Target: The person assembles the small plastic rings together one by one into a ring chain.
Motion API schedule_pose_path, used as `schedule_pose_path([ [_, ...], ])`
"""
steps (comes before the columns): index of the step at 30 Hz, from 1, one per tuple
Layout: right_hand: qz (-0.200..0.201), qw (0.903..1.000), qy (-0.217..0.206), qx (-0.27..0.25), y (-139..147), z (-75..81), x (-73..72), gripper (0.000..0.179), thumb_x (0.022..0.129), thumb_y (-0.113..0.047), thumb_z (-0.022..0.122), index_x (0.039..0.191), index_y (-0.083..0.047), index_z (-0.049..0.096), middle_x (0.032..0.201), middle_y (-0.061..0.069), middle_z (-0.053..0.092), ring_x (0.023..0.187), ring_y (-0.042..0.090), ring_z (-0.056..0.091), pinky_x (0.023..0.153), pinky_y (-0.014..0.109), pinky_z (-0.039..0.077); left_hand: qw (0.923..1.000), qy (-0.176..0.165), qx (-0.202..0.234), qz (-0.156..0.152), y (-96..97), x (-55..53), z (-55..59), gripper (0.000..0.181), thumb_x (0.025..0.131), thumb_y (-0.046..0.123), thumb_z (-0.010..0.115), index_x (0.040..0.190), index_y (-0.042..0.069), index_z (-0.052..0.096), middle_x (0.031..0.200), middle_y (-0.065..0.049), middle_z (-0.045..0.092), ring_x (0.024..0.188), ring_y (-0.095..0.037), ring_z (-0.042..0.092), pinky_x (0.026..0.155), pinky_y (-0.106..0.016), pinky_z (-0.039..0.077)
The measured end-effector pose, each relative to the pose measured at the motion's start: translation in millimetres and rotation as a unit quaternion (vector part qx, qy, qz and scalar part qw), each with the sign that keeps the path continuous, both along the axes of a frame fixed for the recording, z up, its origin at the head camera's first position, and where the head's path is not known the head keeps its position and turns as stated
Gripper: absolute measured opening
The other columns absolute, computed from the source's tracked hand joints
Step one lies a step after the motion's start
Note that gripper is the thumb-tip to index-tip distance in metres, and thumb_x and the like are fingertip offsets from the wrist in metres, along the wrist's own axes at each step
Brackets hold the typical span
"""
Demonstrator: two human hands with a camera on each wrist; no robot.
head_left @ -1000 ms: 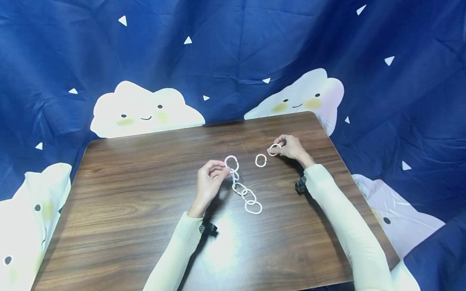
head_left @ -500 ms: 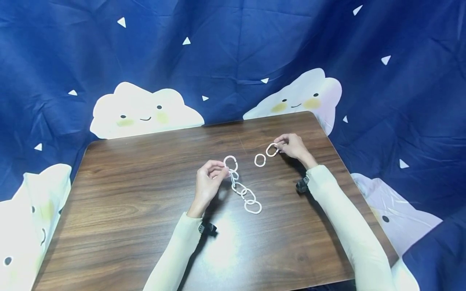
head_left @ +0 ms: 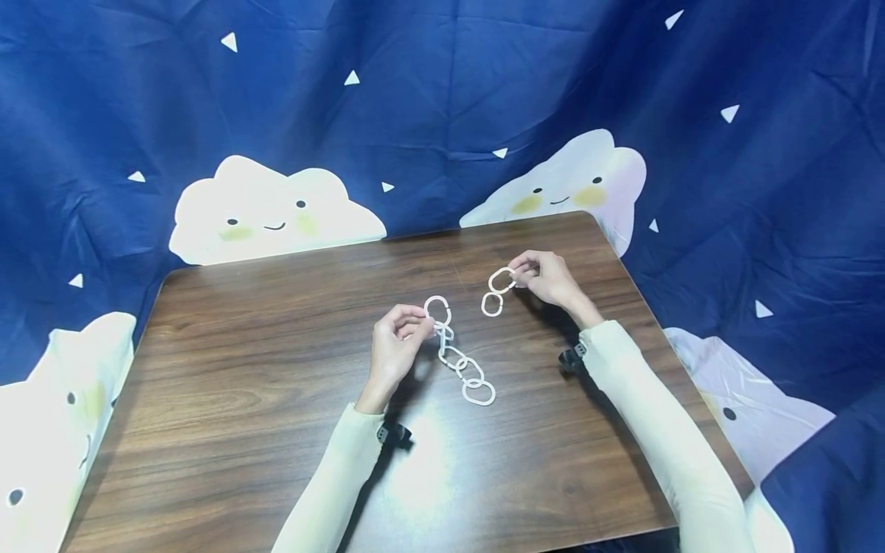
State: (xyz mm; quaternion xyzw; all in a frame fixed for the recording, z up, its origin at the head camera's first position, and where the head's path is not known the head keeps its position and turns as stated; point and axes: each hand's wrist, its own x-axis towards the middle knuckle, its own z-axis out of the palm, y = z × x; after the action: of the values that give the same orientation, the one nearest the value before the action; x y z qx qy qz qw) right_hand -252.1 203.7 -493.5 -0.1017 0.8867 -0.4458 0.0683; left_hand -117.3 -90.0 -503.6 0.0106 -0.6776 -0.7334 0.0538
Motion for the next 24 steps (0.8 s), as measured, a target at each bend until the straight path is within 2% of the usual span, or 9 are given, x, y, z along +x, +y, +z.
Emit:
schedule_pose_path([
  [5, 0.022, 0.9993, 0.011, -0.029, -12, 7.8, 7.8, 0.02, 0.097, -0.006, 0.072, 0.115, 0.001, 0.072, 0.107, 0.023, 0.076, 0.082, 0.013, 0.074, 0.076, 0.021, 0.064, 1.0, 0.002, 0.001, 0.001, -0.5, 0.6, 1.0, 0.02, 0.092, -0.004, 0.074, 0.109, -0.01, 0.066, 0.1, -0.032, 0.071, 0.076, -0.02, 0.077, 0.075, -0.024, 0.067],
  [8, 0.032, 0.9984, 0.01, -0.045, -21, 14.4, 14.4, 0.02, 0.097, -0.007, 0.072, 0.115, 0.0, 0.072, 0.107, 0.024, 0.076, 0.082, 0.016, 0.075, 0.076, 0.024, 0.065, 1.0, 0.002, 0.005, -0.001, -0.9, 1.2, 1.6, 0.02, 0.092, -0.005, 0.073, 0.109, -0.01, 0.066, 0.1, -0.033, 0.071, 0.075, -0.017, 0.076, 0.075, -0.024, 0.067],
  [15, 0.055, 0.9959, 0.02, -0.069, -40, 27.5, 27.3, 0.02, 0.097, -0.01, 0.073, 0.114, 0.001, 0.072, 0.106, 0.022, 0.076, 0.093, 0.032, 0.074, 0.073, 0.012, 0.057, 1.0, 0.0, 0.007, -0.004, -1.6, 1.3, 1.7, 0.02, 0.092, -0.005, 0.072, 0.11, -0.011, 0.065, 0.102, -0.036, 0.069, 0.073, -0.01, 0.074, 0.076, -0.025, 0.067],
  [24, 0.073, 0.9932, 0.025, -0.088, -53, 36.1, 38.0, 0.021, 0.097, -0.01, 0.073, 0.115, -0.001, 0.072, 0.107, 0.021, 0.076, 0.096, 0.032, 0.074, 0.075, 0.012, 0.057, 1.0, 0.0, 0.007, -0.003, -2.0, 1.5, 0.5, 0.02, 0.092, -0.006, 0.072, 0.11, -0.011, 0.065, 0.101, -0.034, 0.07, 0.072, -0.008, 0.074, 0.075, -0.024, 0.067],
])
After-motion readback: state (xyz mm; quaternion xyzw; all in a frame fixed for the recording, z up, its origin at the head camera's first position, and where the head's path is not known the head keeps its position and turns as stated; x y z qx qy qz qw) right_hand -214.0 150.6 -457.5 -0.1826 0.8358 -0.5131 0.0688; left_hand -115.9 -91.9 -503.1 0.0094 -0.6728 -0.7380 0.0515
